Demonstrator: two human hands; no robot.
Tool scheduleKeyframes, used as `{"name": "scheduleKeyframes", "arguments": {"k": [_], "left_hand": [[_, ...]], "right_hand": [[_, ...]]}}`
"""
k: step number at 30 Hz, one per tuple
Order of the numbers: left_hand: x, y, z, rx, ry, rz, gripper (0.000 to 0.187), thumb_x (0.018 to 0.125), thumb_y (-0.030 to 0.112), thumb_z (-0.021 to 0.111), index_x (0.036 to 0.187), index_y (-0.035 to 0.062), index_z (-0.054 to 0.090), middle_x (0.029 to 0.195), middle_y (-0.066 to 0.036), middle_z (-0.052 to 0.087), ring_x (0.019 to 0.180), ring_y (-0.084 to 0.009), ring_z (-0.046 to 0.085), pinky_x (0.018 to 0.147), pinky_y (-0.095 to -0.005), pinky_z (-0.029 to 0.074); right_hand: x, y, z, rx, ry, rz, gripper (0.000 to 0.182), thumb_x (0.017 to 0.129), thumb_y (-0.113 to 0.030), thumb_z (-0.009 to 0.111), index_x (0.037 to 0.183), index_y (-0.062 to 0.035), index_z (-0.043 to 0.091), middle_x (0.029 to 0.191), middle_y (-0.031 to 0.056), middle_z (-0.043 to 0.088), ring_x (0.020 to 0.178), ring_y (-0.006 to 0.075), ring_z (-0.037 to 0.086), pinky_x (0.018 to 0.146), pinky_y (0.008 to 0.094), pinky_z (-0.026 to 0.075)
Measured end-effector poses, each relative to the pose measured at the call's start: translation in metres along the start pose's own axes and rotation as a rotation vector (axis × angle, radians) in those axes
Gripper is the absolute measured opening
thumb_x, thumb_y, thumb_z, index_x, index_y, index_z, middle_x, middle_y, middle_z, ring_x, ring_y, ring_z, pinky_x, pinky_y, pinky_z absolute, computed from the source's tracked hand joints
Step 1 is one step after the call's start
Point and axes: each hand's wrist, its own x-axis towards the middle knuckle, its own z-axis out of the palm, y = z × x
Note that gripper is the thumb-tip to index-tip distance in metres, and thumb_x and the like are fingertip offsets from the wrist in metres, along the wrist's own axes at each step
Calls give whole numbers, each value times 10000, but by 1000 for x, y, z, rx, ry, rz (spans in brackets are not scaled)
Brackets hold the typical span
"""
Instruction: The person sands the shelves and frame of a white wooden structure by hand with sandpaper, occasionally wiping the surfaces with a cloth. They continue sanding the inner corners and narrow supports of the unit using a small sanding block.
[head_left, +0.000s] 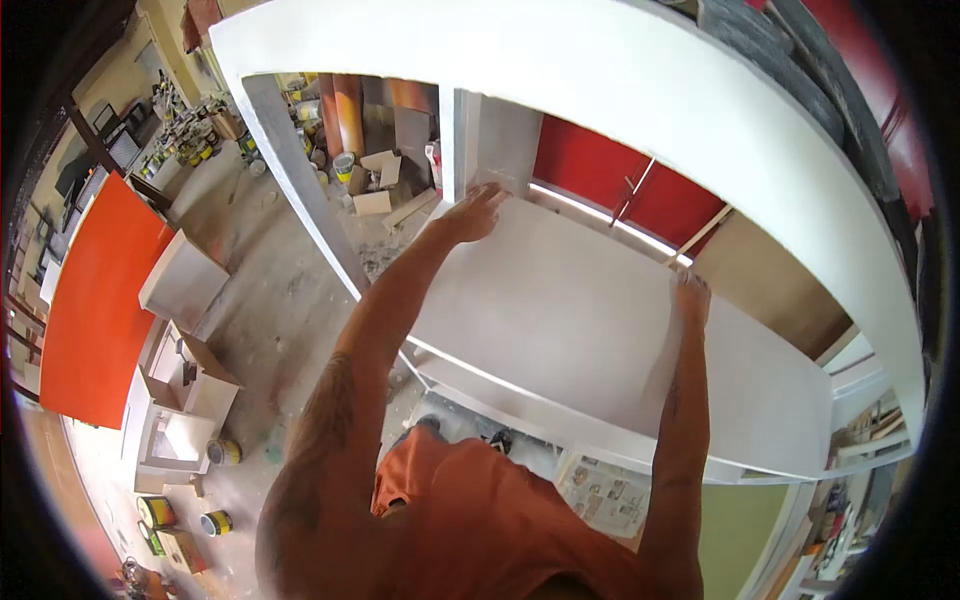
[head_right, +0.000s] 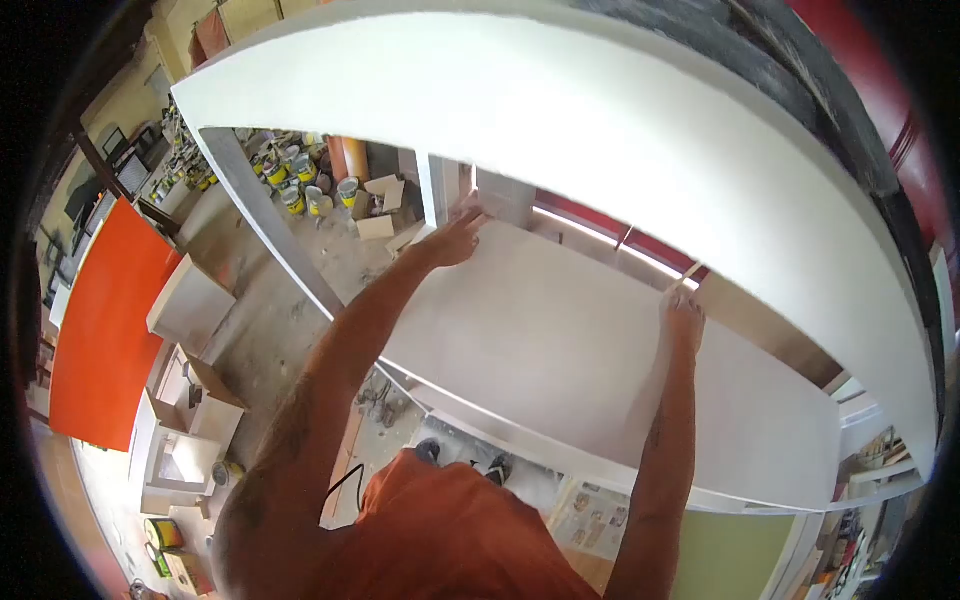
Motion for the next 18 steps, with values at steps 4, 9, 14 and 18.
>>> {"name": "scheduleKeyframes", "arguments": {"k": [4,9,14,18], "left_hand": [[32,-29,30,64,134,-14,485,828,-15,548,1308,52,553,1329,-205,521,1317,-413,451,1125,-517,355],[-10,5,10,-44,190,-3,466,808,-71,526,1266,5,564,1288,-225,526,1287,-422,466,1116,-494,377],[1,-10,14,-108,150,25,490,811,-59,530,1300,-20,538,1346,-239,506,1315,-424,444,1130,-492,367],[29,-21,35,137,-31,-130,533,823,-40,522,1354,-17,497,1373,-222,468,1346,-435,406,1131,-501,365]], "right_hand": [[-1,-25,-32,-104,-33,26,345,1029,-233,401,1267,-83,600,1184,151,657,1073,352,627,1023,471,444],[-13,-21,-43,-222,-51,-136,317,1002,-206,438,1238,-89,615,1146,149,664,1043,326,640,941,463,500],[-1,-6,-18,-275,-75,-125,294,996,-191,441,1200,-79,623,1148,148,665,1026,324,645,932,467,500],[-11,-35,-53,-67,-76,51,306,1013,-218,419,1168,-61,632,1135,165,665,1031,349,632,945,485,484]]}}
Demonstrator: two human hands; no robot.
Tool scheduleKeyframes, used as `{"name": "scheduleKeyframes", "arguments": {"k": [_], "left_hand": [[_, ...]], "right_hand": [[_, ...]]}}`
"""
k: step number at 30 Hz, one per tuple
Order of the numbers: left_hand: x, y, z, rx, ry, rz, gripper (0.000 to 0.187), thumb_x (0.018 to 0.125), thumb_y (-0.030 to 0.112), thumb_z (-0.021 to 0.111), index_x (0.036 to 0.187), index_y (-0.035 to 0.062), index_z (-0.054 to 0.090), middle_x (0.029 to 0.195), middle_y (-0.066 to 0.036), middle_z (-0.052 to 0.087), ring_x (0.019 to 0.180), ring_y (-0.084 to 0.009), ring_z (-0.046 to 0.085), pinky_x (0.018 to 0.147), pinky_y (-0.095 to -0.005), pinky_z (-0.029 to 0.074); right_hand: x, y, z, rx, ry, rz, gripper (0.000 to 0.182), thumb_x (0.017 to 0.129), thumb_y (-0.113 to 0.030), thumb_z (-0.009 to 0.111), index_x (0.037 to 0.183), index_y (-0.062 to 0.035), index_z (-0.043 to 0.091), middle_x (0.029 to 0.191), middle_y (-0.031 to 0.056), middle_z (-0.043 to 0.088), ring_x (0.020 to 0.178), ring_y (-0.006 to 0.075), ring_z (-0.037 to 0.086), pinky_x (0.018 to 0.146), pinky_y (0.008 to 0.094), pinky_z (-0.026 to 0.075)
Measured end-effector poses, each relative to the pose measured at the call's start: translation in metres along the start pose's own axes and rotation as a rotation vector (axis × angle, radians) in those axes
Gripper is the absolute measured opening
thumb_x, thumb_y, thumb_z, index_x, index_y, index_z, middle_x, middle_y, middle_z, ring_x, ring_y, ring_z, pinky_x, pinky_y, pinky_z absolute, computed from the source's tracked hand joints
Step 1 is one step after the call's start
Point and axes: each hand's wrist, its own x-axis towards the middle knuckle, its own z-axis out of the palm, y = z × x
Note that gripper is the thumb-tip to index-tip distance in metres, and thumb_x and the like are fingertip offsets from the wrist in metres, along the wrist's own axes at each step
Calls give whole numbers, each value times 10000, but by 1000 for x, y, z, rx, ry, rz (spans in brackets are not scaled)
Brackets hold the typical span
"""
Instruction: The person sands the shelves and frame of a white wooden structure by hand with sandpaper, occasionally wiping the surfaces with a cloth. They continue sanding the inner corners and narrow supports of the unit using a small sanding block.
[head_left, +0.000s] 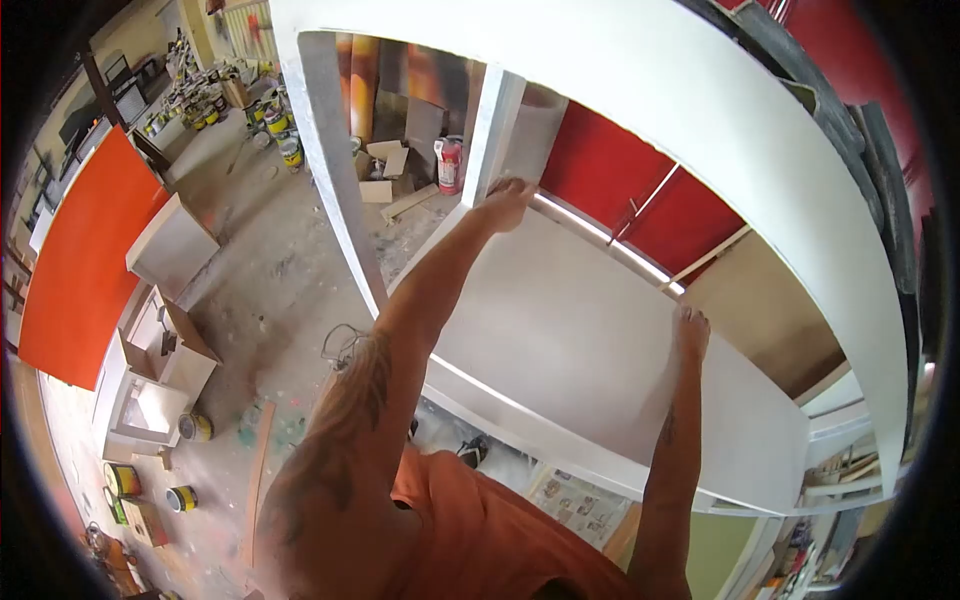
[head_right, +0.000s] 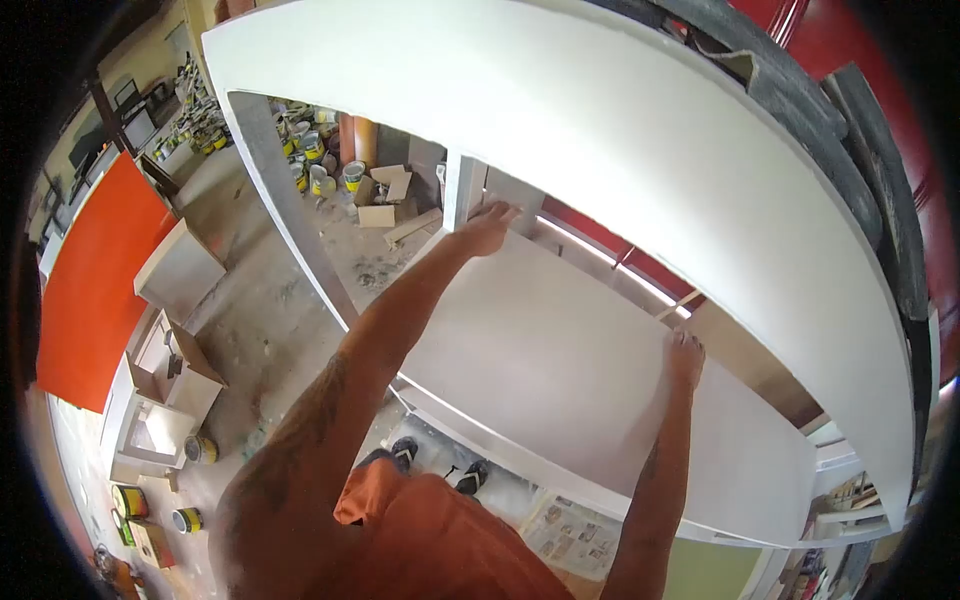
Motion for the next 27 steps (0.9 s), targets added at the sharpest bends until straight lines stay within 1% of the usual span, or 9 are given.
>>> {"name": "scheduleKeyframes", "arguments": {"k": [2,6,13,15,16,18,21,23,27], "left_hand": [[-6,10,-21,-96,41,-23,540,808,-44,532,1345,11,522,1323,-242,506,1291,-441,462,1104,-490,390],[-49,19,-26,-272,187,-4,566,795,-75,536,1351,28,522,1328,-244,508,1291,-440,466,1110,-484,387],[-1,1,-5,-36,152,-30,568,815,-49,569,1372,37,503,1310,-243,517,1262,-413,504,1058,-460,453],[-4,13,-18,186,-5,-17,556,821,-36,571,1367,40,498,1282,-239,534,1251,-399,518,1043,-457,467],[-22,20,-21,-98,161,-59,560,818,-44,564,1369,32,502,1279,-233,531,1267,-410,506,1036,-468,470],[-65,38,-42,-177,135,-78,554,831,-60,544,1374,38,502,1315,-227,510,1281,-412,493,1056,-471,457],[-64,26,-38,-219,139,-30,568,831,-66,533,1388,40,496,1322,-233,502,1299,-429,475,1068,-481,447],[-36,16,-23,-204,171,34,589,817,-55,544,1396,35,490,1292,-245,514,1302,-443,471,1060,-488,452],[-4,-2,0,-67,97,-43,545,846,-24,549,1385,33,496,1321,-228,499,1292,-417,477,1070,-475,449]], "right_hand": [[2,17,20,-47,99,-158,330,1027,-249,406,1138,-53,646,1100,173,668,1033,364,623,947,488,475],[4,14,9,49,87,-80,322,1028,-252,412,1110,-64,661,1060,170,671,1021,350,627,937,471,477],[-3,8,4,-24,18,-54,340,1032,-260,410,1162,-65,657,1073,187,667,1050,363,619,963,478,469],[1,5,1,37,34,4,347,1031,-274,417,1163,-66,660,1082,197,668,1052,380,615,969,486,463],[2,20,16,28,79,-80,354,1027,-295,427,1152,-65,666,1095,209,667,1052,401,607,967,500,459],[-3,24,20,20,118,-163,363,1024,-316,438,1141,-63,671,1108,221,667,1052,422,600,965,513,454],[-8,-4,-5,203,73,74,384,1017,-349,455,1120,-52,676,1125,237,665,1063,439,585,961,531,448],[1,9,0,-2,5,-121,383,1019,-346,455,1118,-46,671,1111,225,671,1059,430,590,949,531,454],[11,23,26,61,123,-170,396,1024,-354,446,1111,-38,668,1097,213,678,1048,432,594,942,529,454]]}}
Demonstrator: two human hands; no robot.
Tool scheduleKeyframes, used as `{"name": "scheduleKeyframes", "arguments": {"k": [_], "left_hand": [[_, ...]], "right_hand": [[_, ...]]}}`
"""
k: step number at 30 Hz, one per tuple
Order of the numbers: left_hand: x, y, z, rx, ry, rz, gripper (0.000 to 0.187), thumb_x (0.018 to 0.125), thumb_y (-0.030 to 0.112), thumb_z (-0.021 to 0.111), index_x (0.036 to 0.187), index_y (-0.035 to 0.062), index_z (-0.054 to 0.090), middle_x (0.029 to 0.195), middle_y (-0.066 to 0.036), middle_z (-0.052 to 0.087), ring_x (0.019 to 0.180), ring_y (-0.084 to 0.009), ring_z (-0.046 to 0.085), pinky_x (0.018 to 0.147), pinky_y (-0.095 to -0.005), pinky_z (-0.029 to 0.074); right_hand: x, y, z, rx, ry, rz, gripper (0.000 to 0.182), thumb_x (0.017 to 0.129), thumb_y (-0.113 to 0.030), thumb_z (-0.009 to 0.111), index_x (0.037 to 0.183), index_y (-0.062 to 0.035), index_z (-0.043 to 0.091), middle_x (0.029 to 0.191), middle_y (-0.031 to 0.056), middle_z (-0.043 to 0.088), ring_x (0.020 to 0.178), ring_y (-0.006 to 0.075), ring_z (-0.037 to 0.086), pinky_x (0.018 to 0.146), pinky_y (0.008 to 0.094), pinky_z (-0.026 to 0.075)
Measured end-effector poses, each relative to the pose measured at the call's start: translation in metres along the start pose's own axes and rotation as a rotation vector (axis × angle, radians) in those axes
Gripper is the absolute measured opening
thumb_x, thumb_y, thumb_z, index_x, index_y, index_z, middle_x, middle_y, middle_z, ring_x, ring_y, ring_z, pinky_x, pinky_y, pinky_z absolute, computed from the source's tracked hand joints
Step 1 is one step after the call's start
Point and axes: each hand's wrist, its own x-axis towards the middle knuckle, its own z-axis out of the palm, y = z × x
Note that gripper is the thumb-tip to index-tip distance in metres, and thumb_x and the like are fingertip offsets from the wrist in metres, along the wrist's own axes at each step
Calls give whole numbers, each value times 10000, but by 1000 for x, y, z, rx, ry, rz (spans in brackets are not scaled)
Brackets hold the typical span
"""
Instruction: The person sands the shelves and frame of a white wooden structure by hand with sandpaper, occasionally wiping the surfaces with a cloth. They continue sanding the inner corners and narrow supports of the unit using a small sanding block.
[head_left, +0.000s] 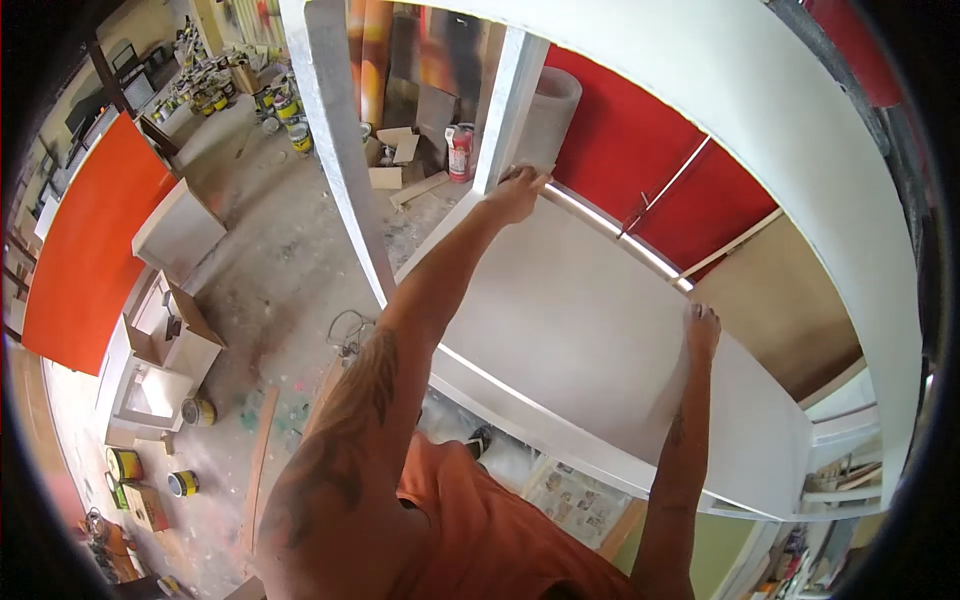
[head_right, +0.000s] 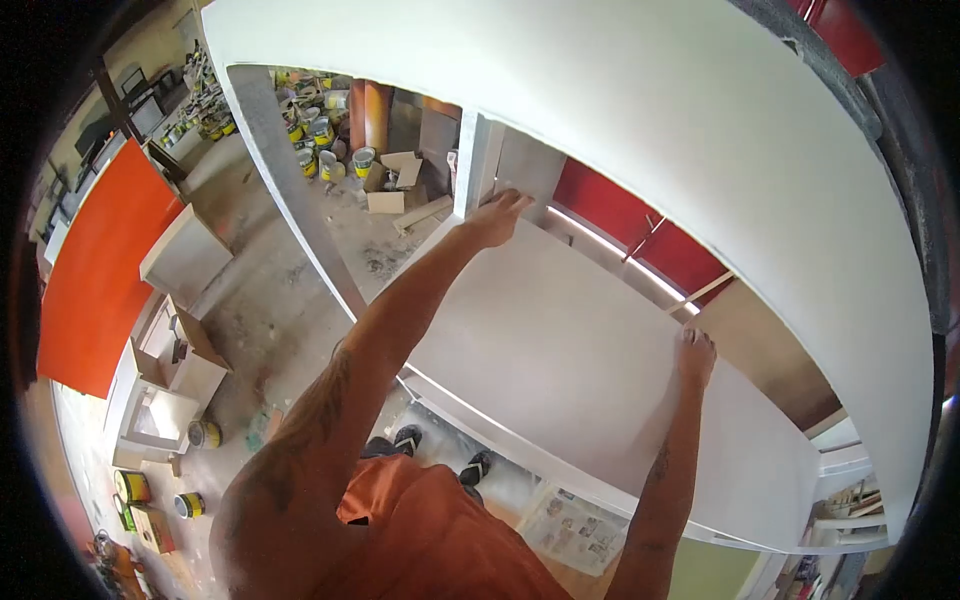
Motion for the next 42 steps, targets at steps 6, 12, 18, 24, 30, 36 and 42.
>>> {"name": "scheduleKeyframes", "arguments": {"k": [6,12,18,24,30,36,42], "left_hand": [[-60,36,-43,-54,95,102,510,844,36,595,1350,42,535,1265,-238,519,1272,-434,477,1051,-486,455],[-3,25,-18,199,116,129,395,842,68,611,1226,-24,617,1284,-188,528,1158,-447,513,1013,-490,474],[-52,20,-19,416,-102,213,382,871,124,615,1228,-13,616,1387,-206,503,1333,-425,435,1191,-621,222],[-15,18,-19,515,327,318,271,876,179,590,881,-34,757,1252,-198,565,1145,-432,521,991,-457,492],[-41,26,-36,454,-7,281,244,861,177,605,909,7,774,1246,-211,571,1054,-413,571,994,-460,479],[0,8,-8,381,25,180,286,859,168,599,1046,5,741,1321,-210,556,1143,-416,554,1027,-463,466],[-27,17,-18,252,160,175,329,881,175,580,1141,7,692,1306,-233,564,1133,-427,573,1007,-496,474]], "right_hand": [[-4,-29,-32,95,-100,171,428,1008,-393,474,1110,-27,672,1109,225,677,1044,442,604,957,527,455],[-10,-32,-40,136,-68,216,471,992,-424,515,1096,7,674,1134,298,653,1082,459,601,961,539,460],[-7,-25,-36,128,-37,175,426,1010,-374,481,1113,-8,674,1207,223,657,1085,467,594,967,518,472],[-6,-12,-14,-107,-129,86,345,1019,-289,444,1123,-53,674,1110,188,673,1069,408,610,936,494,489],[-7,-13,-22,47,-75,121,376,1012,-341,453,1066,-46,681,1124,209,673,1071,422,600,960,522,457],[-5,-20,-21,61,-73,211,409,1012,-374,451,1087,-37,671,1134,222,670,1055,434,594,971,533,441],[-10,9,2,27,-15,6,414,1013,-382,458,1097,-34,667,1132,228,669,1053,434,595,964,529,443]]}}
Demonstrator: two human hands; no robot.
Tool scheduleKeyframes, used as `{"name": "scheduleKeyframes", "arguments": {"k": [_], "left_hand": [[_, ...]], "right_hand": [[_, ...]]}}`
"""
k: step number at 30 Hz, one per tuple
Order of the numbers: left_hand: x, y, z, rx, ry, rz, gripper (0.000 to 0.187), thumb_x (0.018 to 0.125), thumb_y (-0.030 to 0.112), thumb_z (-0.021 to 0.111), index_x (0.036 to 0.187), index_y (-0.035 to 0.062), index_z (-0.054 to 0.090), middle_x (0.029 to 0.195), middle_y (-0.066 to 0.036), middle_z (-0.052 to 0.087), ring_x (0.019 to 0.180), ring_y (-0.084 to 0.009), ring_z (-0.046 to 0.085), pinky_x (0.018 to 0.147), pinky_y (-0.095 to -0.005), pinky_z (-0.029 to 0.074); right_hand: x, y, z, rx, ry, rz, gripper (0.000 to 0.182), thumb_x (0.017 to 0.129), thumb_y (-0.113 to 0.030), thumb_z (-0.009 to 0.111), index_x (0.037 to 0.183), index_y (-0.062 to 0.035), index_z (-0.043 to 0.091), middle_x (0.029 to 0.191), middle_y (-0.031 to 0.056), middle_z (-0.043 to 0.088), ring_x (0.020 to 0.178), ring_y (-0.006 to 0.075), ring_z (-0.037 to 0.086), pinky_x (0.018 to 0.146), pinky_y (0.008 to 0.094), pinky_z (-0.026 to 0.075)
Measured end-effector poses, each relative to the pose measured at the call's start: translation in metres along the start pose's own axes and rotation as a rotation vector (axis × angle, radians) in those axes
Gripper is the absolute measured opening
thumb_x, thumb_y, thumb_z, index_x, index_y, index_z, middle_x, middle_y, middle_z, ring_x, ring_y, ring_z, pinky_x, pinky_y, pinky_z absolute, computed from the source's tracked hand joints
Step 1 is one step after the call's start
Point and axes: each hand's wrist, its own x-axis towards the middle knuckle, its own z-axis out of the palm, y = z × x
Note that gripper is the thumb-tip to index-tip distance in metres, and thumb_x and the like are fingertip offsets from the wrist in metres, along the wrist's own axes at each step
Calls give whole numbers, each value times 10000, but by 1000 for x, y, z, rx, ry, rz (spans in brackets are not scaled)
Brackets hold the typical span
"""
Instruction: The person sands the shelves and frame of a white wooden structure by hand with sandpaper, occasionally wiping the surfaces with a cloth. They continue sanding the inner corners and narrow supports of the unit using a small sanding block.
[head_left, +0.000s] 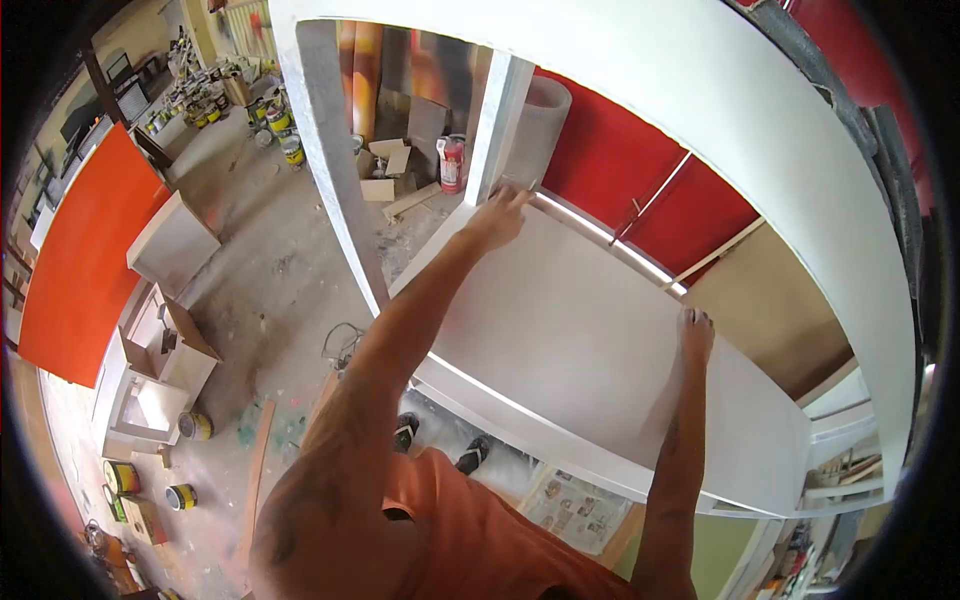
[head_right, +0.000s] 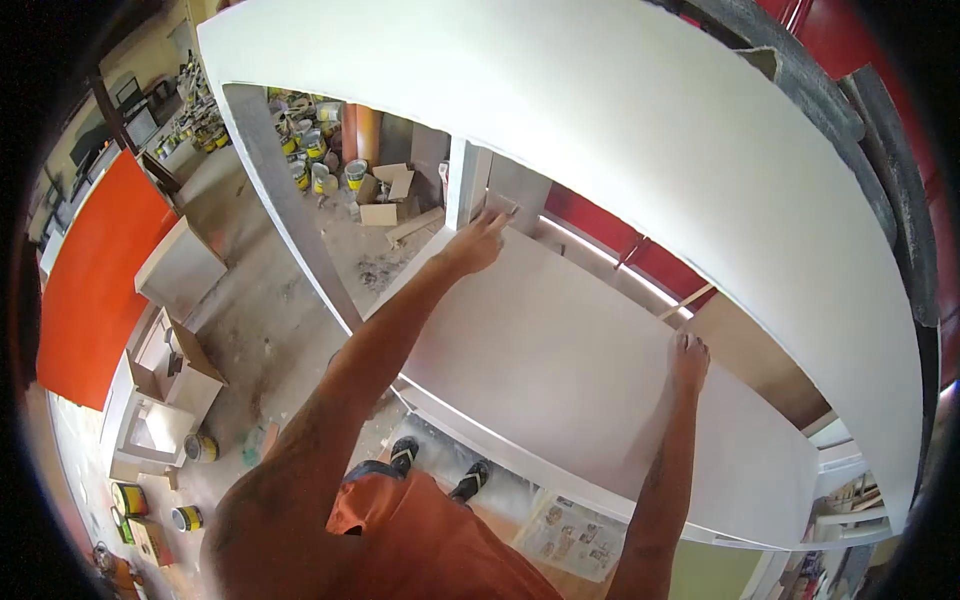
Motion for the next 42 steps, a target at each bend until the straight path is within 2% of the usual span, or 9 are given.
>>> {"name": "scheduleKeyframes", "arguments": {"k": [4,7,9,22,24,32,37,40,42], "left_hand": [[-16,14,-39,-491,11,-337,362,889,164,572,1210,22,662,1245,-231,596,1135,-403,578,967,-482,502],[17,-19,4,203,16,313,479,908,128,543,1378,42,505,1174,-237,610,1157,-419,570,944,-505,515],[41,-13,20,-190,-176,-218,456,902,126,554,1350,47,534,1139,-230,610,1167,-439,558,972,-511,494],[-15,6,-30,-495,-59,-146,504,857,84,597,1354,53,517,1271,-213,523,1210,-455,512,1041,-506,441],[18,-8,0,172,-145,178,368,857,127,600,1210,37,651,1297,-196,527,1189,-411,536,1011,-495,458],[-27,14,-39,11,5,82,204,824,156,626,821,11,769,1319,-164,534,1154,-359,538,1012,-463,464],[-26,14,-26,-389,52,-156,221,826,141,629,869,-37,752,1310,-162,538,1154,-370,535,1025,-471,463],[15,-11,24,170,119,231,202,822,141,636,854,-20,755,1295,-162,551,1141,-370,536,1022,-463,470],[27,-26,79,-121,80,-114,187,821,158,644,826,17,768,1280,-169,568,1125,-363,540,1014,-450,476]], "right_hand": [[6,-30,-28,44,-86,175,407,1005,-366,464,1124,-35,670,1179,223,658,1092,432,587,986,522,442],[8,-36,-39,35,-128,249,417,1002,-367,463,1134,-34,675,1193,223,656,1116,426,583,1000,518,438],[2,-37,-32,41,-154,276,422,1001,-369,462,1135,-32,678,1192,226,657,1123,424,582,1004,518,438],[6,-35,-34,50,-122,247,505,994,-445,468,1157,-10,668,1187,242,656,1100,450,592,984,520,453],[13,-34,-37,32,-137,237,505,993,-450,470,1149,-12,669,1199,237,654,1086,458,594,978,522,457],[1,-5,-10,-357,68,-267,220,955,-127,520,1115,-124,672,970,103,655,933,281,657,825,445,539],[4,-20,-16,-89,-56,85,267,988,-261,506,1087,-72,668,1104,159,670,992,370,637,897,501,503],[4,-33,-30,49,-91,195,368,999,-350,486,1082,-42,668,1157,209,663,1037,433,608,944,533,463],[9,-37,-36,88,-75,213,417,1001,-391,476,1075,-28,668,1172,233,657,1062,460,590,966,545,442]]}}
